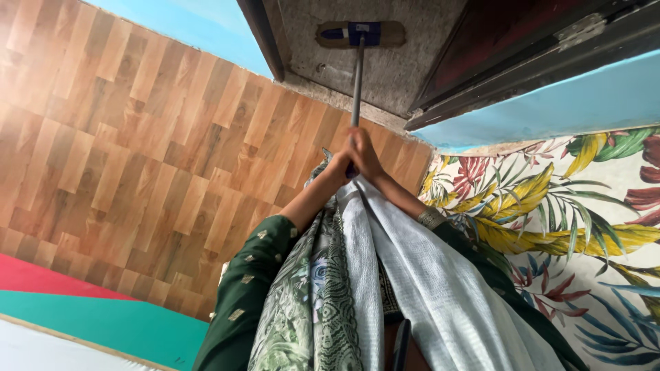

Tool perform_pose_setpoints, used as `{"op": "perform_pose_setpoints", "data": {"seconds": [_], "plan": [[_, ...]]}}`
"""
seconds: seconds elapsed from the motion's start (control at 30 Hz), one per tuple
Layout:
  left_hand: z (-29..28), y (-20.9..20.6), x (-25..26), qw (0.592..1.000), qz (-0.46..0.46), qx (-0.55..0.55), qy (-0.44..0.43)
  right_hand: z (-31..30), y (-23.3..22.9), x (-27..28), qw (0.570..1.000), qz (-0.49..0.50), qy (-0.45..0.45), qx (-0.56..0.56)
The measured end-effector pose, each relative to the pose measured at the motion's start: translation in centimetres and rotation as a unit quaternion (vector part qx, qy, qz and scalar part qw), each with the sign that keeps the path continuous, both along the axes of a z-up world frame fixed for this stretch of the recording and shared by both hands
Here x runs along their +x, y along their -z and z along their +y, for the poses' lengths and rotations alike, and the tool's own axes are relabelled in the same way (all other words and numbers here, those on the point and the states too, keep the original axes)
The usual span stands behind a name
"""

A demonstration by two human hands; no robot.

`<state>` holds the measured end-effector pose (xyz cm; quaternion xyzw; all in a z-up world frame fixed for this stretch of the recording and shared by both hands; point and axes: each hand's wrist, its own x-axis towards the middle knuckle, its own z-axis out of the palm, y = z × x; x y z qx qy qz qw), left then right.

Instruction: The person is mopping the floor with a mop, moving between a tiled bathroom and an adjacent room with wood-patterned flooring.

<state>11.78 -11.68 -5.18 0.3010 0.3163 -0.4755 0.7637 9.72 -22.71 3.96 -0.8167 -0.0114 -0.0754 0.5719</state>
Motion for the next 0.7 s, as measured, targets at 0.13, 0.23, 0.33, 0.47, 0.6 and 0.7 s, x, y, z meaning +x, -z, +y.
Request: {"op": "perform_pose_setpoints", "data": {"seconds": [0.13,0.23,0.33,0.47,0.6,0.7], "plan": [[-0.7,-2.8,1.1,0.999,0.032,-0.005,0.037,-2.5,5.8,4.4,0.845,0.281,0.216,0.401],[-1.2,-5.3,1.3,0.999,0.013,0.002,0.032,-2.6,5.7,5.3,0.726,0.426,0.255,0.476],[-0.3,-6.0,0.8,0.998,0.059,-0.009,-0.013,-1.9,4.9,6.0,0.718,0.467,0.16,0.49],[0.8,-6.5,-1.1,0.998,0.048,-0.027,0.042,0.4,5.4,5.7,0.627,0.455,0.102,0.624],[3.5,-8.9,-4.1,0.993,0.027,-0.062,0.094,1.7,6.3,0.7,0.589,0.377,0.092,0.709],[5.2,-11.3,-7.0,0.989,0.041,-0.062,0.127,2.4,6.3,-3.2,0.539,0.388,0.102,0.741]]}}
